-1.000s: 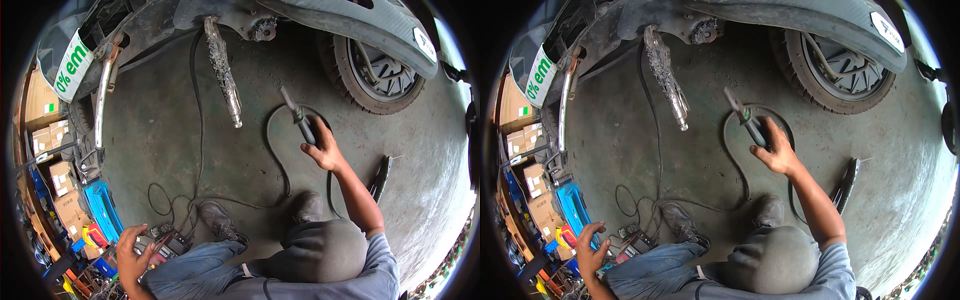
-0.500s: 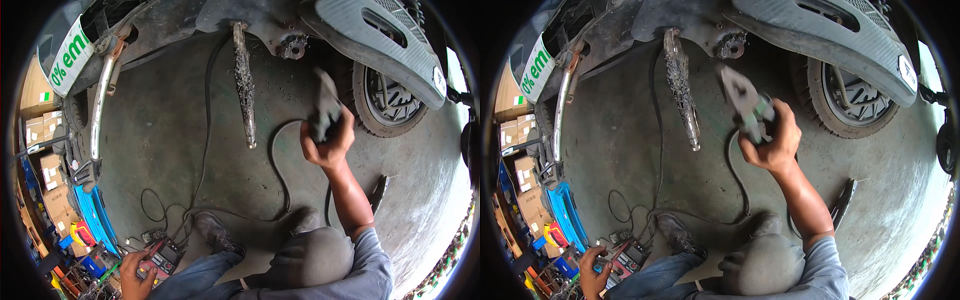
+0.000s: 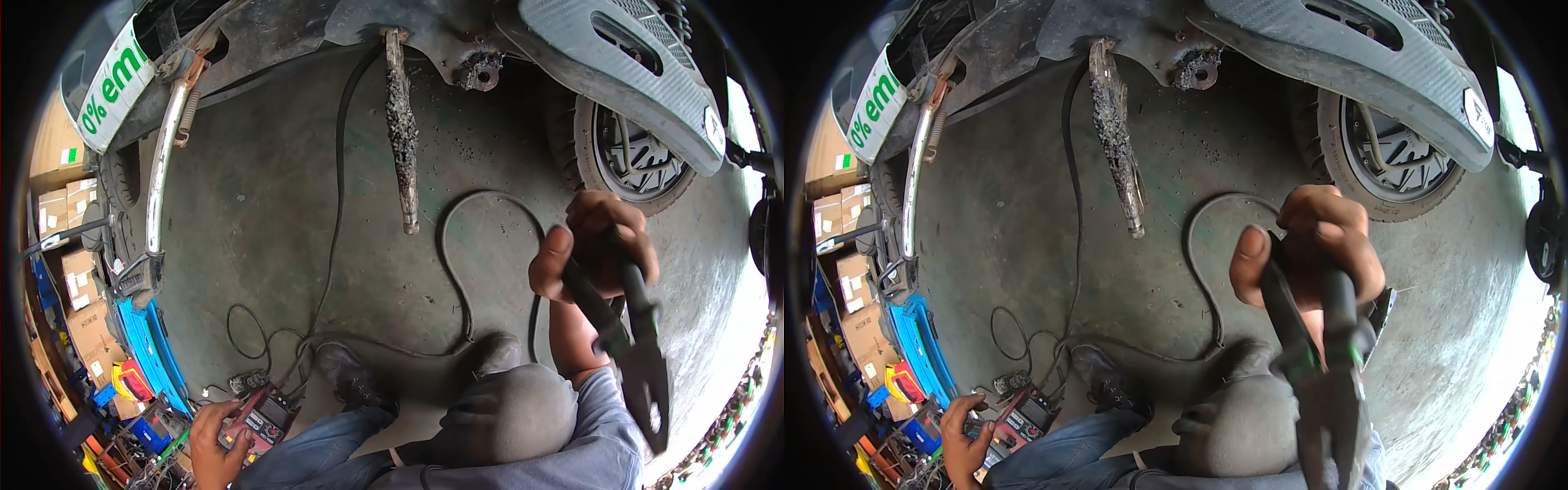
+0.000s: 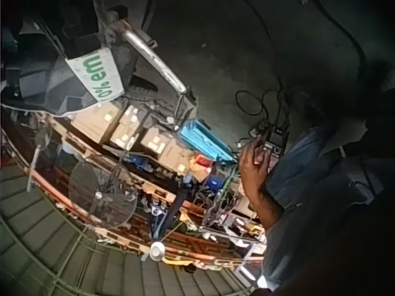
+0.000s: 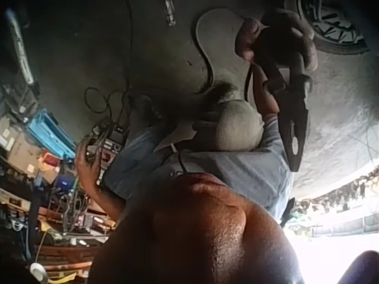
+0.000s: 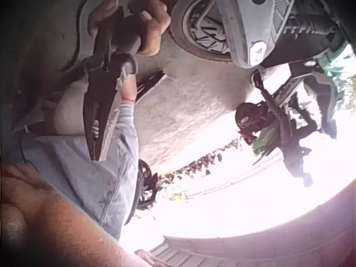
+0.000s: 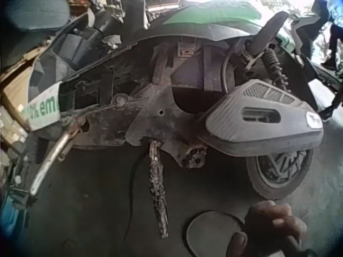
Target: The person welds a metal joint on a vehicle frame using a welding electrode holder, producing sparks and bright light, then uses a hammer to strike the welded area.
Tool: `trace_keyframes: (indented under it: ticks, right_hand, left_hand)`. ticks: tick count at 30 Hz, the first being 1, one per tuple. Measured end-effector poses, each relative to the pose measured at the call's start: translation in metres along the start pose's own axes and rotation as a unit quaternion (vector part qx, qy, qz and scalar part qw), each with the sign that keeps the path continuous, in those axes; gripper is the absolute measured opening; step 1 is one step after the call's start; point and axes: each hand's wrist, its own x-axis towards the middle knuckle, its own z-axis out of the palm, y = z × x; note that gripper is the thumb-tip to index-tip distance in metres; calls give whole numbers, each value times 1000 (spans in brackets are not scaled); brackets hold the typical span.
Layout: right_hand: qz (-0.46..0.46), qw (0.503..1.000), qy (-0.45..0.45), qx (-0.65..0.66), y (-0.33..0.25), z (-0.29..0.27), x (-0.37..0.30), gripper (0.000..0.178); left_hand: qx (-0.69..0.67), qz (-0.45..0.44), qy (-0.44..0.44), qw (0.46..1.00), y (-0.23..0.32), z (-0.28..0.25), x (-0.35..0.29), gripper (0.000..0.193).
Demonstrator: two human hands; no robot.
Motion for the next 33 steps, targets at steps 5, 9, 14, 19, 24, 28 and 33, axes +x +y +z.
trace_keyframes:
  ticks: [5, 9, 14, 19, 24, 28, 33]
  right_hand:
    - [287, 874, -269, -285, 43, 13, -14, 47]
    - [219, 969, -113, -30, 11, 4, -28, 41]
    - [592, 630, -74, 497, 15, 15, -61, 37]
    - [769, 226, 90, 591, 44, 34, -48, 24]
    - [587, 240, -195, 748, 59, -1, -24, 50]
    - [721, 237, 65, 647, 65, 9, -40, 50]
    - [564, 239, -163, 773, 44, 3, -18, 42]
  left_hand:
    - [-2, 15, 5, 1000, 4, -1, 4, 41]
    - [-8, 13, 6, 1000, 1, -1, 2, 41]
    - [-8, 16, 8, 1000, 8, -4, 8, 41]
    - [22, 58, -55, 997, 6, -12, 15, 37]
    - [19, 51, -54, 997, 0, -12, 14, 37]
    - [7, 19, 1, 1000, 13, -3, 15, 40]
    - [20, 31, 10, 999, 12, -1, 21, 38]
